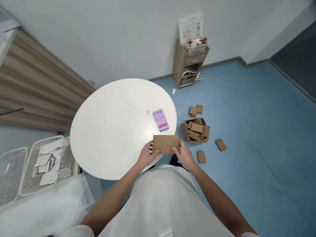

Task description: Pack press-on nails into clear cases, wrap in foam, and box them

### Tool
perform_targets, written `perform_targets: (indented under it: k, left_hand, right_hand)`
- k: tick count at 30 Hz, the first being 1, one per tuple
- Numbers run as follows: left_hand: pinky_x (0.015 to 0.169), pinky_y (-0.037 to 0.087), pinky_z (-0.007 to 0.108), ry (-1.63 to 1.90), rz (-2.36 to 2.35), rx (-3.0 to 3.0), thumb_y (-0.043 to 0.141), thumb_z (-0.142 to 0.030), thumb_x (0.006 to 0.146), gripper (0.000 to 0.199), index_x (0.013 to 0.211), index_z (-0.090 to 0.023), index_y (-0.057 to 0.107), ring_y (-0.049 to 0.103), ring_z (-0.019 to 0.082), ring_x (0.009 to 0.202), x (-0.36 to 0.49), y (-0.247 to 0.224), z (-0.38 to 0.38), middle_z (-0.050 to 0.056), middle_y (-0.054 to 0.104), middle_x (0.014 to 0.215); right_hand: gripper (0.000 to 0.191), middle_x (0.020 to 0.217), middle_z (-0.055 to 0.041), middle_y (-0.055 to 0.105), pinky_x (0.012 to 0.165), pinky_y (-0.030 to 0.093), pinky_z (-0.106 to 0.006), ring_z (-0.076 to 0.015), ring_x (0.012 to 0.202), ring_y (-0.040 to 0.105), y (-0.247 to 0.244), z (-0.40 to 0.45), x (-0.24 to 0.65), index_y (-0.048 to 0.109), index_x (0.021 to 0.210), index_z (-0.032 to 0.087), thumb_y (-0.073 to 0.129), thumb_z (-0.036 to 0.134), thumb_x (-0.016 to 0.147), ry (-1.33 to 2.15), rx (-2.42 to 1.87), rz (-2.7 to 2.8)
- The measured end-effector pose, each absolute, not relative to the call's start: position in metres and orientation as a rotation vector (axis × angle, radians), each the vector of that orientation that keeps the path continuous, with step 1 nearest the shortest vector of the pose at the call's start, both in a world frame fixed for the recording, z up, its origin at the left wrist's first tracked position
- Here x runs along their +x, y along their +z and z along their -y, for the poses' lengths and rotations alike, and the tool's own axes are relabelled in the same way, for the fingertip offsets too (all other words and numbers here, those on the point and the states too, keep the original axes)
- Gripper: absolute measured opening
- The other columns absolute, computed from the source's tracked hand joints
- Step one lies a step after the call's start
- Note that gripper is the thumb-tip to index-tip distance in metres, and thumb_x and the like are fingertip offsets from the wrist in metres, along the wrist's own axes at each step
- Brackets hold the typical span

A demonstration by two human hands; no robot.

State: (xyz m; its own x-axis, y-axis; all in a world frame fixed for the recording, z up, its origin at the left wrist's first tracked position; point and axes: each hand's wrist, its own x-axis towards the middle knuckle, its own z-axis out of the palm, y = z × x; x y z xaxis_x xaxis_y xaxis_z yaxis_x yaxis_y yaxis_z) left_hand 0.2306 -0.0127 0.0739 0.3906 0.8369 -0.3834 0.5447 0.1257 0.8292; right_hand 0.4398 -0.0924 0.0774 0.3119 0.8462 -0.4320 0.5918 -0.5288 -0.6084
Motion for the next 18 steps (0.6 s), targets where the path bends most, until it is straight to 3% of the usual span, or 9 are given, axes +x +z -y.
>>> perform_targets:
  k: [8,13,15,18]
  left_hand:
    - [0.078,0.048,0.037,0.053,-0.864,1.786,0.066,-0.034,0.065,0.061,0.121,-0.016,0.046,0.058,0.022,0.089,0.438,0.049,-0.003,0.012,0.057,0.105]
    - [0.086,0.044,0.039,0.051,-0.723,1.865,0.065,-0.033,0.067,0.069,0.128,-0.015,0.039,0.054,0.026,0.101,0.524,0.047,-0.014,0.015,0.052,0.117]
    - [0.090,0.040,0.039,0.100,-0.700,1.886,0.064,-0.032,0.067,0.078,0.134,-0.012,0.030,0.049,0.029,0.109,0.539,0.049,-0.016,0.017,0.044,0.128]
    - [0.097,0.035,0.039,0.142,-0.719,1.925,0.063,-0.032,0.068,0.085,0.137,-0.011,0.019,0.040,0.030,0.119,0.537,0.049,-0.016,0.018,0.030,0.139]
  right_hand:
    - [0.062,0.113,-0.0155,0.057,0.076,0.040,-0.035,-0.0279,0.100,0.055,0.057,0.144,0.588,0.028,0.132,0.013,0.035,0.048,0.082,0.923,-2.551,0.785]
    - [0.066,0.120,-0.0130,0.053,0.081,0.041,-0.036,-0.0254,0.098,0.057,0.052,0.156,0.648,0.019,0.137,0.017,0.037,0.047,0.081,0.746,-2.401,0.642]
    - [0.071,0.130,-0.0148,0.044,0.084,0.042,-0.036,-0.0234,0.096,0.058,0.050,0.159,0.659,0.014,0.139,0.015,0.040,0.046,0.080,0.693,-2.321,0.571]
    - [0.077,0.144,-0.0169,0.018,0.085,0.043,-0.034,-0.0219,0.096,0.059,0.040,0.167,0.655,0.012,0.139,0.015,0.045,0.046,0.077,0.631,-2.241,0.471]
